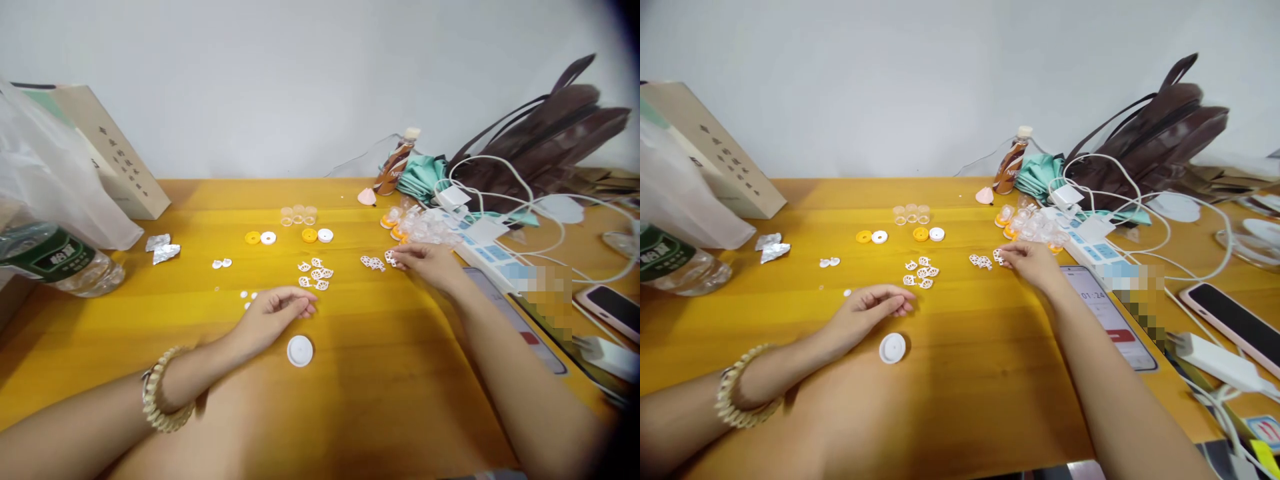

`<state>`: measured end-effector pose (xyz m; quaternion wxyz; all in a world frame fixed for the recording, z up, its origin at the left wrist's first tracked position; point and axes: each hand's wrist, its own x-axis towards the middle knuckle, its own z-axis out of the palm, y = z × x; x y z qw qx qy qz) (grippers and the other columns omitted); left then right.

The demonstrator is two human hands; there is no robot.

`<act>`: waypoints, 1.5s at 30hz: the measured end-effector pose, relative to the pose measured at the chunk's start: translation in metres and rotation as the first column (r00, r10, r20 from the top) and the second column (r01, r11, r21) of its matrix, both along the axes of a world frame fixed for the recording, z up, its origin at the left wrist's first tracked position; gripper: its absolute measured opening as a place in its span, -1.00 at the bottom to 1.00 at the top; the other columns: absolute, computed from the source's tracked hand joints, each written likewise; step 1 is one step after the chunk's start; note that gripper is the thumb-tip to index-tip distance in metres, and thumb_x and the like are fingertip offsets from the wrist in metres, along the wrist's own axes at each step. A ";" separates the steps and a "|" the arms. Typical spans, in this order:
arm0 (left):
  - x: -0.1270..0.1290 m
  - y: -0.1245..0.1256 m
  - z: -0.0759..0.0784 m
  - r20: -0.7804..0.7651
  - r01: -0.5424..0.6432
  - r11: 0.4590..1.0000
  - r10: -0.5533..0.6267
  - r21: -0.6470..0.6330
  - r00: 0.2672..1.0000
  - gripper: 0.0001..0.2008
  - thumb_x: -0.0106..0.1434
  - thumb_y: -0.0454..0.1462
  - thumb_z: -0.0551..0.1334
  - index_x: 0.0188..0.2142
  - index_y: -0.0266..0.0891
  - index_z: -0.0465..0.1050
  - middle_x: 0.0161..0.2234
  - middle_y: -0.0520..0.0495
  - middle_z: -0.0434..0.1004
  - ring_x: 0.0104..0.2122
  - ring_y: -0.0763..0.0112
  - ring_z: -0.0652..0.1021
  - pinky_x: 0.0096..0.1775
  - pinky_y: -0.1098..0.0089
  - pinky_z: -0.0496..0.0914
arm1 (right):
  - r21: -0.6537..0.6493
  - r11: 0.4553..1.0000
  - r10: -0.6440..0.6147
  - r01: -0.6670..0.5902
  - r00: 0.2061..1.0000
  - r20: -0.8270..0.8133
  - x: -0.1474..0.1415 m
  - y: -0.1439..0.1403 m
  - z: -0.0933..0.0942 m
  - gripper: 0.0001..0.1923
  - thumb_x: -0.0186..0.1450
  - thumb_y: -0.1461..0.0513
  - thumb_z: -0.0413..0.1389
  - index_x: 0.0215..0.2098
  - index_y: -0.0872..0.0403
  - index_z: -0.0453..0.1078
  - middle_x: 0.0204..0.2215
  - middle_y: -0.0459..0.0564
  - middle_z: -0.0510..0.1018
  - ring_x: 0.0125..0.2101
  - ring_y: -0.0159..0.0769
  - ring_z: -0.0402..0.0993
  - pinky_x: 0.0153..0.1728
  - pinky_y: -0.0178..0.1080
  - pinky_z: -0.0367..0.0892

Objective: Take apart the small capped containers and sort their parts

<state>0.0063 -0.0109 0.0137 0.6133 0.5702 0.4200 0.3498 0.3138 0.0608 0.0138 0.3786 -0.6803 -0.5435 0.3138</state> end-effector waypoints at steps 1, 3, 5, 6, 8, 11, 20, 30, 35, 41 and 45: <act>0.000 0.000 0.000 0.000 0.002 1.000 -0.002 0.015 1.000 -0.78 0.18 -0.19 0.21 -0.26 -0.29 0.49 -0.34 -0.10 0.56 -0.32 0.40 0.53 -0.18 0.37 0.40 | -0.014 1.000 0.014 -0.015 1.000 -0.028 0.000 0.000 -0.001 -0.88 0.01 0.22 0.24 -0.48 0.10 0.48 -0.63 -0.08 0.53 -0.57 -0.34 0.46 -0.44 -0.25 0.40; -0.001 -0.001 -0.001 -0.004 0.006 0.999 -0.006 0.043 1.000 -0.77 0.19 -0.18 0.21 -0.26 -0.29 0.49 -0.34 -0.10 0.56 -0.32 0.39 0.53 -0.18 0.36 0.41 | -0.010 0.999 0.039 -0.040 0.998 -0.048 -0.002 -0.002 -0.002 -0.86 -0.02 0.21 0.26 -0.48 0.10 0.47 -0.64 -0.08 0.52 -0.60 -0.35 0.44 -0.51 -0.28 0.38; -0.001 -0.002 -0.001 -0.014 0.002 0.998 -0.001 0.068 1.000 -0.77 0.20 -0.18 0.20 -0.25 -0.29 0.49 -0.35 -0.09 0.56 -0.32 0.40 0.53 -0.19 0.36 0.41 | -0.006 0.999 0.049 -0.049 0.999 -0.002 -0.004 -0.003 0.001 -0.84 -0.02 0.19 0.26 -0.49 0.11 0.47 -0.66 -0.07 0.51 -0.63 -0.35 0.42 -0.57 -0.29 0.34; -0.001 -0.002 -0.001 -0.021 -0.006 0.997 0.007 0.080 1.000 -0.78 0.20 -0.18 0.19 -0.25 -0.28 0.49 -0.35 -0.08 0.56 -0.32 0.40 0.52 -0.19 0.36 0.41 | 0.002 0.999 0.042 -0.042 0.998 0.044 -0.004 -0.004 0.003 -0.83 -0.01 0.17 0.26 -0.49 0.11 0.47 -0.66 -0.07 0.50 -0.64 -0.36 0.40 -0.59 -0.30 0.31; -0.002 -0.001 0.004 -0.037 -0.023 0.993 0.027 0.112 0.999 -0.78 0.22 -0.19 0.18 -0.25 -0.28 0.48 -0.35 -0.07 0.56 -0.32 0.41 0.52 -0.19 0.37 0.40 | 0.054 0.998 0.002 -0.011 0.988 0.154 -0.007 -0.006 0.008 -0.80 0.02 0.13 0.23 -0.49 0.11 0.47 -0.68 -0.09 0.47 -0.65 -0.38 0.35 -0.63 -0.33 0.22; -0.008 -0.003 0.018 -0.112 0.012 0.978 0.012 0.207 0.994 -0.78 0.25 -0.19 0.13 -0.23 -0.26 0.46 -0.32 -0.07 0.54 -0.30 0.40 0.50 -0.18 0.37 0.37 | 0.220 0.976 -0.042 -0.011 0.971 0.235 -0.020 -0.013 0.015 -0.75 0.11 0.07 0.15 -0.51 0.10 0.44 -0.68 -0.12 0.41 -0.66 -0.41 0.28 -0.64 -0.34 0.15; -0.032 -0.030 0.016 -0.614 0.448 0.798 -0.127 0.403 0.779 -0.48 0.02 -0.20 0.34 -0.05 -0.19 0.22 -0.09 -0.12 0.31 -0.12 0.26 0.35 -0.10 0.27 0.29 | 0.279 0.661 0.619 -0.696 0.716 0.322 -0.101 -0.066 0.013 -0.67 0.07 0.03 0.24 -0.34 0.08 0.36 -0.48 -0.08 0.45 -0.46 -0.36 0.35 -0.42 -0.31 0.29; -0.019 -0.029 -0.003 -0.536 0.331 0.830 -0.045 0.450 0.843 -0.76 0.07 -0.23 0.30 -0.28 -0.23 0.33 -0.34 -0.04 0.34 -0.36 0.39 0.36 -0.34 0.40 0.26 | 0.152 0.484 0.796 -0.862 0.505 0.333 -0.124 -0.081 -0.002 -0.70 0.08 0.10 0.26 -0.29 0.05 0.36 -0.38 -0.08 0.48 -0.32 -0.31 0.39 -0.33 -0.29 0.29; -0.019 -0.030 -0.005 -0.526 0.327 0.820 -0.038 0.470 0.850 -0.79 0.06 -0.25 0.29 -0.30 -0.23 0.34 -0.35 -0.03 0.35 -0.35 0.37 0.36 -0.32 0.39 0.27 | 0.259 0.530 0.786 -0.808 0.582 0.208 -0.127 -0.084 -0.004 -0.79 0.08 0.21 0.24 -0.34 0.07 0.34 -0.45 -0.10 0.45 -0.44 -0.37 0.36 -0.43 -0.33 0.29; -0.021 -0.030 -0.009 -0.516 0.330 0.806 -0.036 0.492 0.856 -0.76 0.07 -0.27 0.27 -0.24 -0.22 0.32 -0.29 -0.05 0.35 -0.28 0.34 0.37 -0.24 0.36 0.28 | 0.418 0.770 0.396 -0.481 0.875 0.279 -0.106 -0.059 0.004 -0.80 0.15 0.21 0.16 -0.23 0.05 0.38 -0.39 -0.04 0.48 -0.42 -0.32 0.37 -0.43 -0.27 0.27; -0.023 -0.030 -0.010 -0.513 0.345 0.796 -0.050 0.497 0.857 -0.75 0.10 -0.28 0.25 -0.21 -0.22 0.31 -0.26 -0.07 0.35 -0.24 0.33 0.37 -0.21 0.35 0.28 | 0.397 0.856 0.128 -0.330 0.880 0.457 -0.077 -0.015 0.014 -0.76 0.12 0.12 0.18 -0.29 0.07 0.46 -0.40 0.01 0.49 -0.45 -0.27 0.36 -0.42 -0.22 0.28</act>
